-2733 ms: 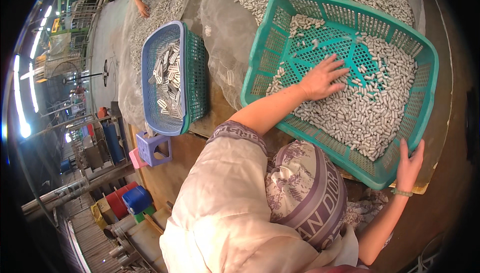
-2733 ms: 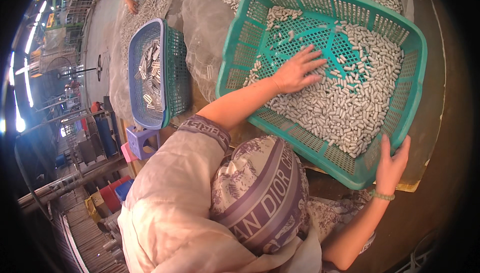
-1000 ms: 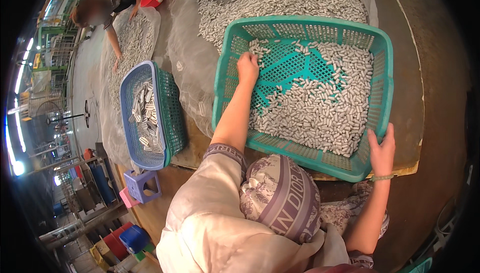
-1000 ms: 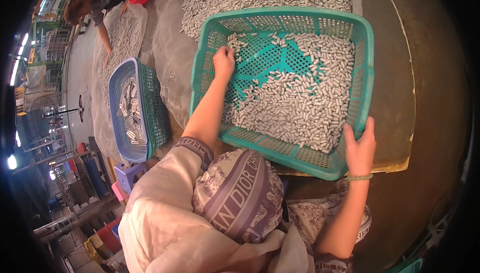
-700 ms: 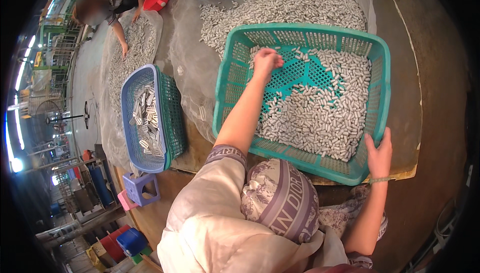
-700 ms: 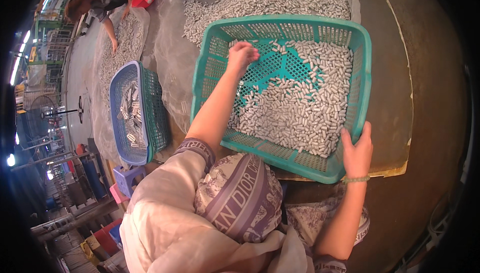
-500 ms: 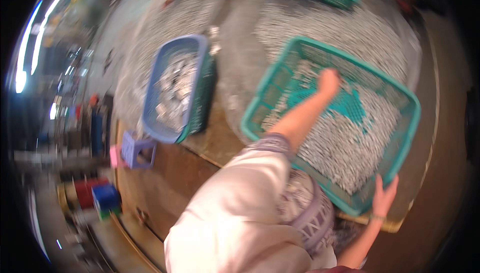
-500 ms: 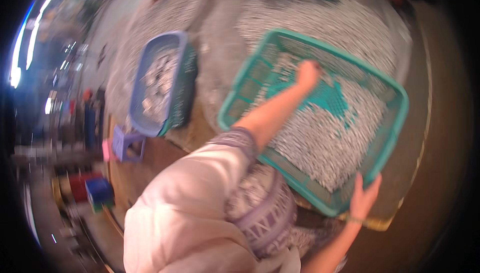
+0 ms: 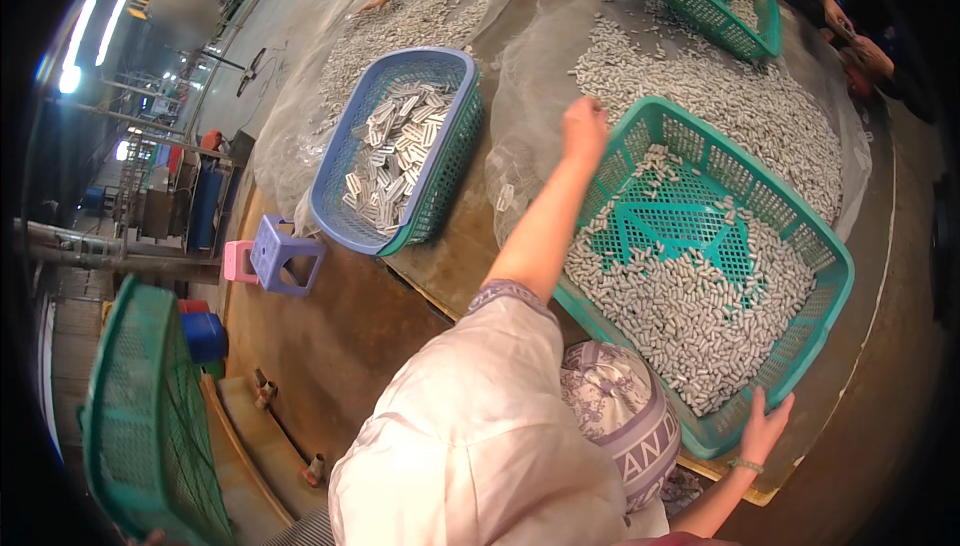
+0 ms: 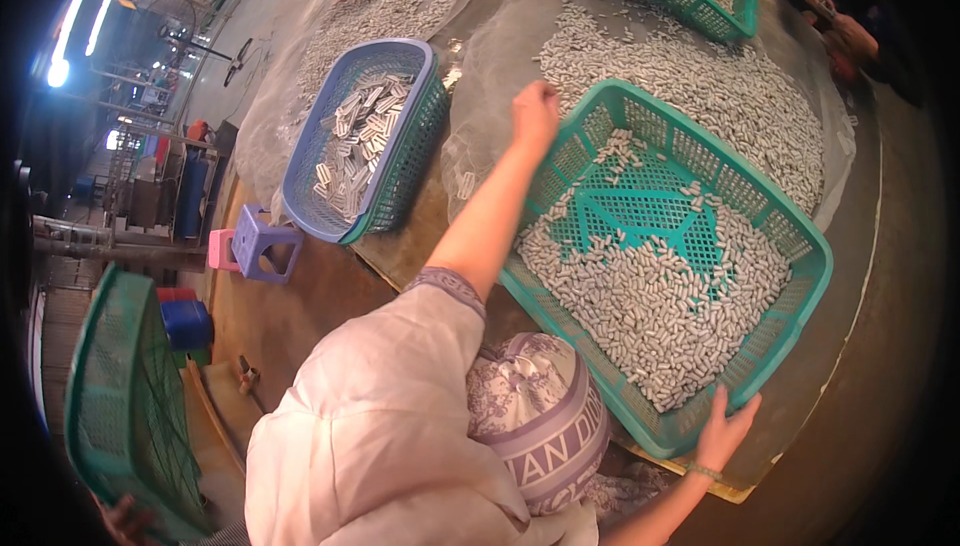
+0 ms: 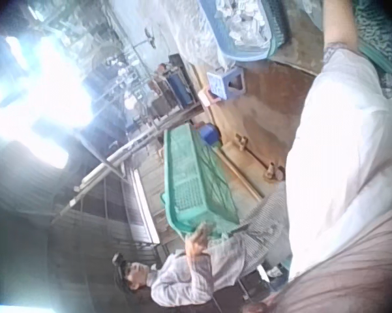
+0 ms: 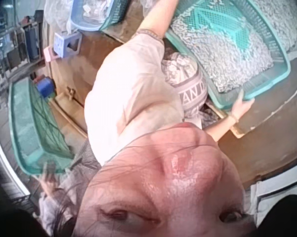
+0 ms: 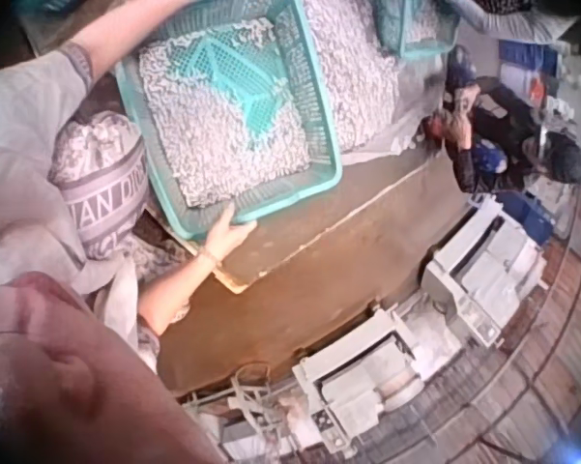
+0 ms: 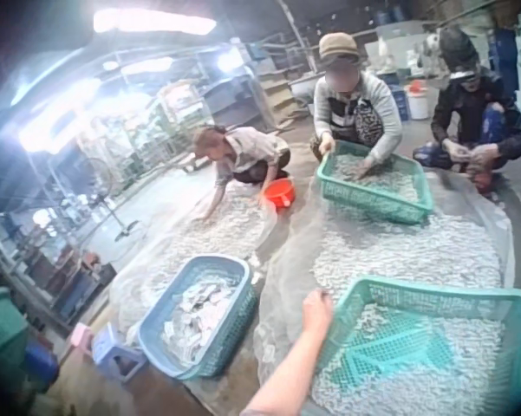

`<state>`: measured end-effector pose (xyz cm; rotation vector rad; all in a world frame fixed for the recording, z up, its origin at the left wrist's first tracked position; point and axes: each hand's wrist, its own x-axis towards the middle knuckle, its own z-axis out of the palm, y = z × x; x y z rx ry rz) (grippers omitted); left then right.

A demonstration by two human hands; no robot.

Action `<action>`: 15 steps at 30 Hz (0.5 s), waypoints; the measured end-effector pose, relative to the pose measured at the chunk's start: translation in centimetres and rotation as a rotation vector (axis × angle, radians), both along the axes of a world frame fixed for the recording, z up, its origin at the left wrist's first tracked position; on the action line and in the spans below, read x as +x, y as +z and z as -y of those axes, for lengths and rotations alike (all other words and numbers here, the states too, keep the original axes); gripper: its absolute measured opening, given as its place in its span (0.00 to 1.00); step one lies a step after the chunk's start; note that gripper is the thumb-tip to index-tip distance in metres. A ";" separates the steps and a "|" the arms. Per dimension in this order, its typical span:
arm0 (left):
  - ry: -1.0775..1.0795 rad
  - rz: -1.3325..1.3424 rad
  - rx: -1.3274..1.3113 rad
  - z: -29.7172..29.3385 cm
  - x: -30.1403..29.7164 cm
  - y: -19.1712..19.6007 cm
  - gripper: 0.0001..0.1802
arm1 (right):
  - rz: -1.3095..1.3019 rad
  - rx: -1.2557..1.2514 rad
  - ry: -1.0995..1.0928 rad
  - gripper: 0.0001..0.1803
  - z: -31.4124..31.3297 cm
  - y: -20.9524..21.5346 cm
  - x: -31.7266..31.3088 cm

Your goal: The person sits on the floor and sorts white silkworm cocoons from a large green basket into a smaller blue basket. They use their hands to pick and transfer the cocoons while other workers perform similar tasks nearby.

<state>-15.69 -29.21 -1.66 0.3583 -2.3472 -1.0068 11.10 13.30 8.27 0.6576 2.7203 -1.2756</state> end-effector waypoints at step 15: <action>-0.703 0.223 -0.358 -22.5 6.0 -6.2 0.51 | -0.123 0.031 -0.112 0.14 2.3 1.5 -0.2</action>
